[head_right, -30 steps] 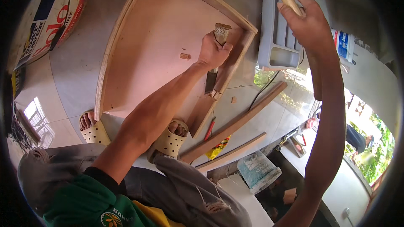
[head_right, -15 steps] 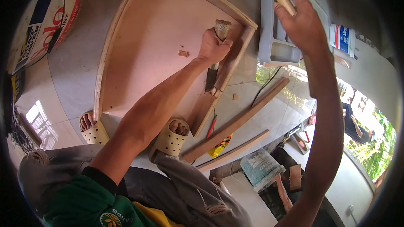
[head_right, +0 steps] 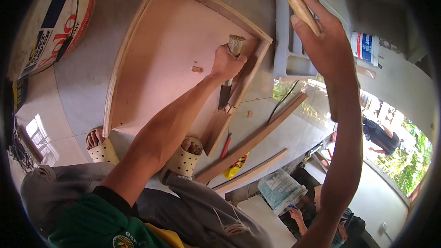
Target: Using a hammer and chisel to carve and shape wooden components for a box or drawer.
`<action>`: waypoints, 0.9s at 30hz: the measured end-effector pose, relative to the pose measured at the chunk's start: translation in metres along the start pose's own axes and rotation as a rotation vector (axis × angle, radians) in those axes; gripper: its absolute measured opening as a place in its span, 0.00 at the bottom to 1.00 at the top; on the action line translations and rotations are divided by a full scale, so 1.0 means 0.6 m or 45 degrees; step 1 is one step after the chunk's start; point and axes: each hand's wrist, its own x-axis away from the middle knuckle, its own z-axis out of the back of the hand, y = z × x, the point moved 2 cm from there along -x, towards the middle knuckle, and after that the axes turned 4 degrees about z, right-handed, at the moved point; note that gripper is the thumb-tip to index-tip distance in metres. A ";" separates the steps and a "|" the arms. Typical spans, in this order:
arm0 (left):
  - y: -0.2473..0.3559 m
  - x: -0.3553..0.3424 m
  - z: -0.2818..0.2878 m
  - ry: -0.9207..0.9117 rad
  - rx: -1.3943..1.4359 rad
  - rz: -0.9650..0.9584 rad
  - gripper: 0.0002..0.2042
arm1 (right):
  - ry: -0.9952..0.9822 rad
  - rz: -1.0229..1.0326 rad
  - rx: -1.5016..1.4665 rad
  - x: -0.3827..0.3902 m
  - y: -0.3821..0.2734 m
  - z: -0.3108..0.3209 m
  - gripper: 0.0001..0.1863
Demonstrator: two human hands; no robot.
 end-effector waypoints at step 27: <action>-0.015 0.003 -0.027 -0.022 0.015 0.047 0.10 | 0.003 0.012 0.002 0.142 0.063 -0.032 0.29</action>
